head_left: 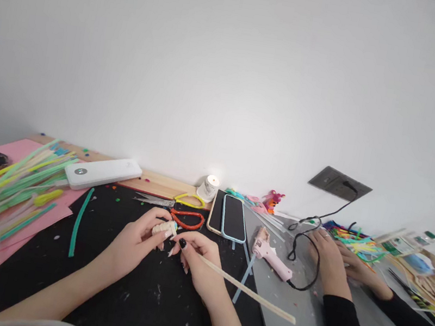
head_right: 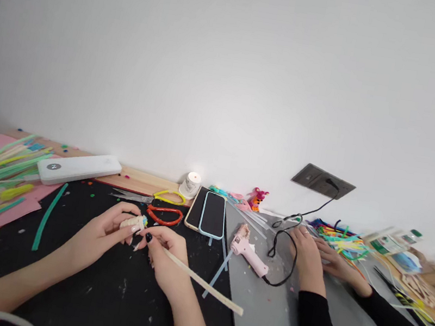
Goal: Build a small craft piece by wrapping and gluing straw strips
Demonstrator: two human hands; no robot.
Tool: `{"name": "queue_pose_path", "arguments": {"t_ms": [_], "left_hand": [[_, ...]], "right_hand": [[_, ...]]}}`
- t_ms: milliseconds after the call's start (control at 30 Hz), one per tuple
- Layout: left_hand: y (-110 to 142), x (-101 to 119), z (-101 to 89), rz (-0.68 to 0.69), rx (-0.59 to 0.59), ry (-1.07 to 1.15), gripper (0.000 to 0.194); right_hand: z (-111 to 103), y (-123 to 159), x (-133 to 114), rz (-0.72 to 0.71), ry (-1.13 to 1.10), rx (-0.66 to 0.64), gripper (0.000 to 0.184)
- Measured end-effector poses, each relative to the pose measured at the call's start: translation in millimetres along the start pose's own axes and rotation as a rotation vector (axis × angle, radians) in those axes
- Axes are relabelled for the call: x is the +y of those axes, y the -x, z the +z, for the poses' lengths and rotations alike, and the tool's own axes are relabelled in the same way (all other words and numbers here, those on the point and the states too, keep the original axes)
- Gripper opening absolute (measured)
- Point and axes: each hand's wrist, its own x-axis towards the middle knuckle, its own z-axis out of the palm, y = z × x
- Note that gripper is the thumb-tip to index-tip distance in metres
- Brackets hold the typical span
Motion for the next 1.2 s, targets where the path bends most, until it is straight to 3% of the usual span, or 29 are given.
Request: {"name": "queue_pose_path", "arguments": {"t_ms": [367,633,867,1200], "left_hand": [[-1,-2,1.2,-0.125,-0.07,0.303,0.026],[-1,4,2.7,-0.169,-0.111,0.509,0.028],[1,11,2.3,-0.19,-0.132,0.526,0.025],[4,9,-0.2,-0.227,-0.257,0.664,0.019]], "right_hand": [[1,-3,8,0.01,-0.232,0.034,0.016],[-2,-5,9,0.098,-0.164,0.062,0.02],[-4,-4,4,0.133,-0.132,0.074,0.02],[-8,-3,-1,0.152,-0.117,0.067,0.017]]}}
